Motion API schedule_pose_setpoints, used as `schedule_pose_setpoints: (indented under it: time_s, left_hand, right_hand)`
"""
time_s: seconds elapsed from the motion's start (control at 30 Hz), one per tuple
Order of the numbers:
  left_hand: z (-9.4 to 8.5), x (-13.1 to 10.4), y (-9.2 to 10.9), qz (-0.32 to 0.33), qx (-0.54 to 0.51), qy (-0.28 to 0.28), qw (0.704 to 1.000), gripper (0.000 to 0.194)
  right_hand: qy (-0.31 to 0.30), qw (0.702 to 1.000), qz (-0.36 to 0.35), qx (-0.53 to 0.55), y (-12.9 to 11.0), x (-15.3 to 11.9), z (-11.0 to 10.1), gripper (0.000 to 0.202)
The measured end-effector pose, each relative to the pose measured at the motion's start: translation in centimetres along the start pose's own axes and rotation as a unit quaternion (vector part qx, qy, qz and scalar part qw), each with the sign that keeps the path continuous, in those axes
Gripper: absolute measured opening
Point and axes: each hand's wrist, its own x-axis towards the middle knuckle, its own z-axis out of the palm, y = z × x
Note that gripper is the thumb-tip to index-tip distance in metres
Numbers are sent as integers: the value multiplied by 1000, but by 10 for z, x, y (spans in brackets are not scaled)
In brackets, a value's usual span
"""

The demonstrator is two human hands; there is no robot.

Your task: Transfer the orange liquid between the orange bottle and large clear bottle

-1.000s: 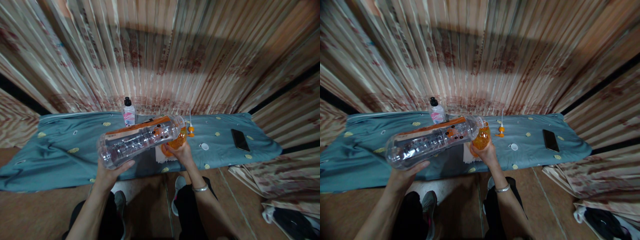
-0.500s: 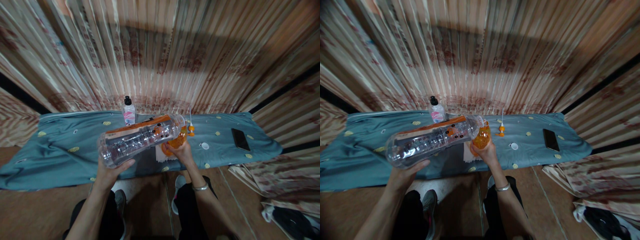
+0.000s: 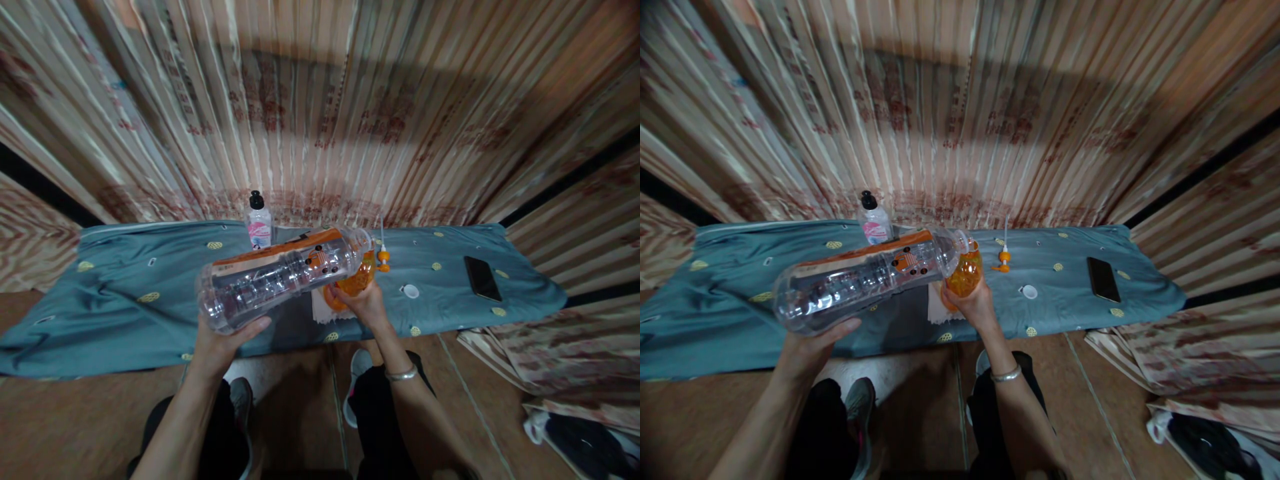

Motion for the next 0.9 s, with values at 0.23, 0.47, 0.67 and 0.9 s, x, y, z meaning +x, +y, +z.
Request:
schedule_pose_setpoints:
  time_s: [0.23,0.47,0.67,0.9]
  left_hand:
    - [-6,1,-7,-5,-6,-21,1000,63]
    - [-5,1,-6,-2,-8,-19,1000,65]
    - [-2,1,-4,6,-4,7,1000,68]
    - [-1,1,-4,9,-9,-3,1000,65]
  right_hand:
    - [4,1000,6,-6,3,1,0,71]
    - [2,1000,-7,6,2,1,1,70]
    - [0,1000,-6,-6,-1,1,0,73]
    - [-4,1000,8,7,-5,1,0,69]
